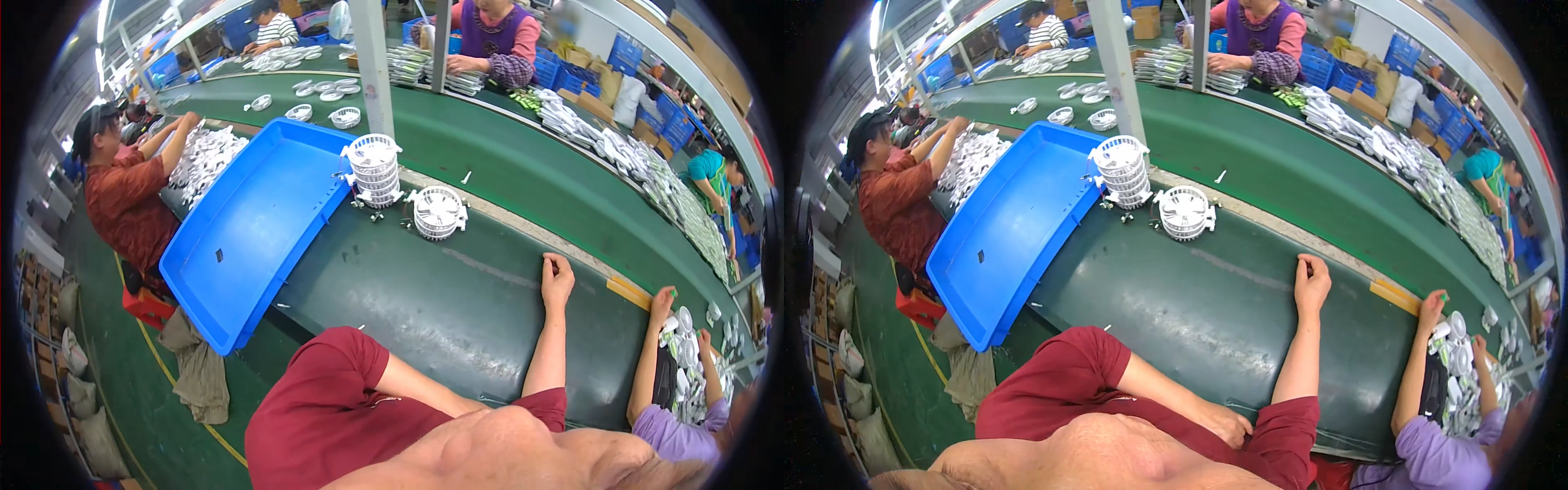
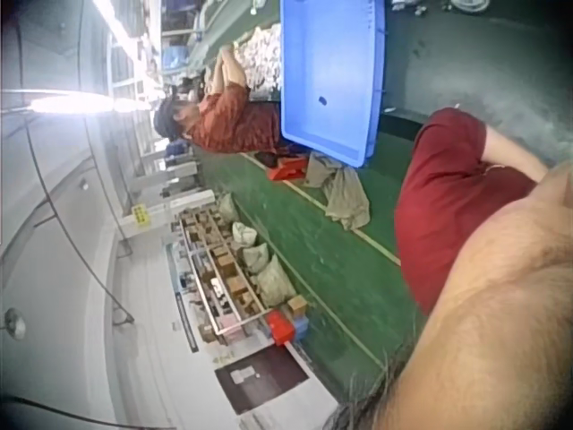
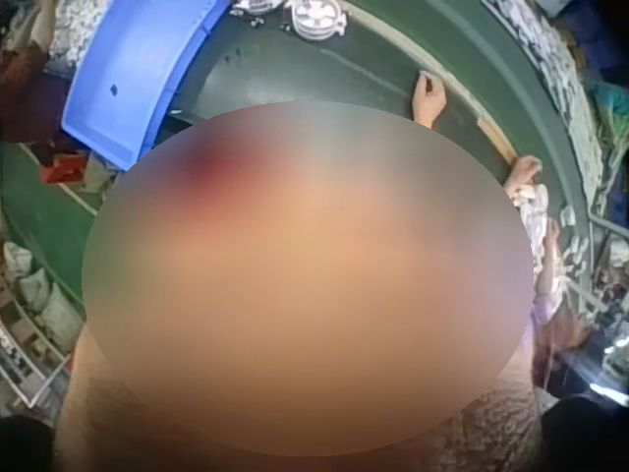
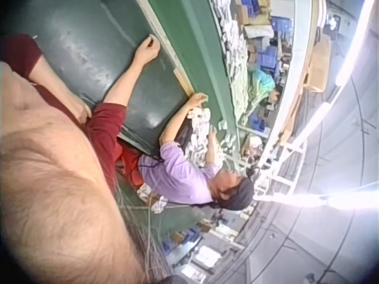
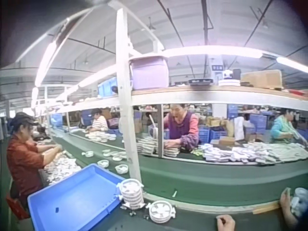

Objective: The person assembles portable fan heads on an assembly line by taking fan covers and motor components from the conveyor belt, pressing the grilles together by hand to enclose the blades, and stacking the assembled fan units on the workspace.

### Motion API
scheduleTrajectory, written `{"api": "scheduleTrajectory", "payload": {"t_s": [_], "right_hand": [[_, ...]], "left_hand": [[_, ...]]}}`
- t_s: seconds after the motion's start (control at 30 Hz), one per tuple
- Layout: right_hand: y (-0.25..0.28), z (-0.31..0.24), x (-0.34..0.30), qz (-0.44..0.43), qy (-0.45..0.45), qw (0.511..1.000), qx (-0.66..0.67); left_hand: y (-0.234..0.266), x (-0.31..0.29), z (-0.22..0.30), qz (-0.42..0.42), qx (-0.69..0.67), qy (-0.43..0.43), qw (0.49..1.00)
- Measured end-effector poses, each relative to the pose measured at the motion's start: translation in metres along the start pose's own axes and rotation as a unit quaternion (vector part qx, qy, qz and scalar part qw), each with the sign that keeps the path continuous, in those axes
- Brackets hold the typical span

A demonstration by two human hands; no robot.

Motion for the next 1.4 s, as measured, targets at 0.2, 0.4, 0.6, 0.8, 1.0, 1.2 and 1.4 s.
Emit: {"api": "scheduleTrajectory", "payload": {"t_s": [0.2,0.4,0.6,0.8,1.0,1.2,1.4], "right_hand": [[-0.002,0.001,0.002,0.002,-0.021,1.000,0.000],[0.000,0.000,-0.004,0.000,-0.025,1.000,-0.002],[0.034,-0.098,0.014,-0.089,-0.052,0.926,0.362],[0.099,-0.229,-0.024,-0.242,0.162,0.716,0.634],[0.115,-0.210,-0.022,-0.155,0.199,0.659,0.708],[0.165,-0.232,-0.062,-0.114,0.143,0.665,0.724],[0.170,-0.216,-0.047,-0.292,0.194,0.670,0.654]], "left_hand": [[0.003,-0.001,-0.001,-0.003,-0.010,-0.006,1.000],[0.007,-0.001,0.011,0.092,-0.163,0.070,0.980],[0.004,-0.005,0.012,0.062,-0.271,0.124,0.953],[0.025,0.003,0.016,-0.103,-0.094,0.117,0.983],[0.038,0.014,0.024,-0.017,-0.013,0.136,0.990],[0.037,0.022,0.029,-0.007,-0.027,0.070,0.997],[0.035,0.023,0.030,0.035,-0.025,0.063,0.997]]}}
Point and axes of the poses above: each hand's wrist, its own x-axis towards the middle knuckle, its own y-axis out of the back of the hand, z = x × y, the point moved 2 cm from there along x, towards the middle knuckle, and after that the axes turned 2 degrees about x, right-handed, at the moved point
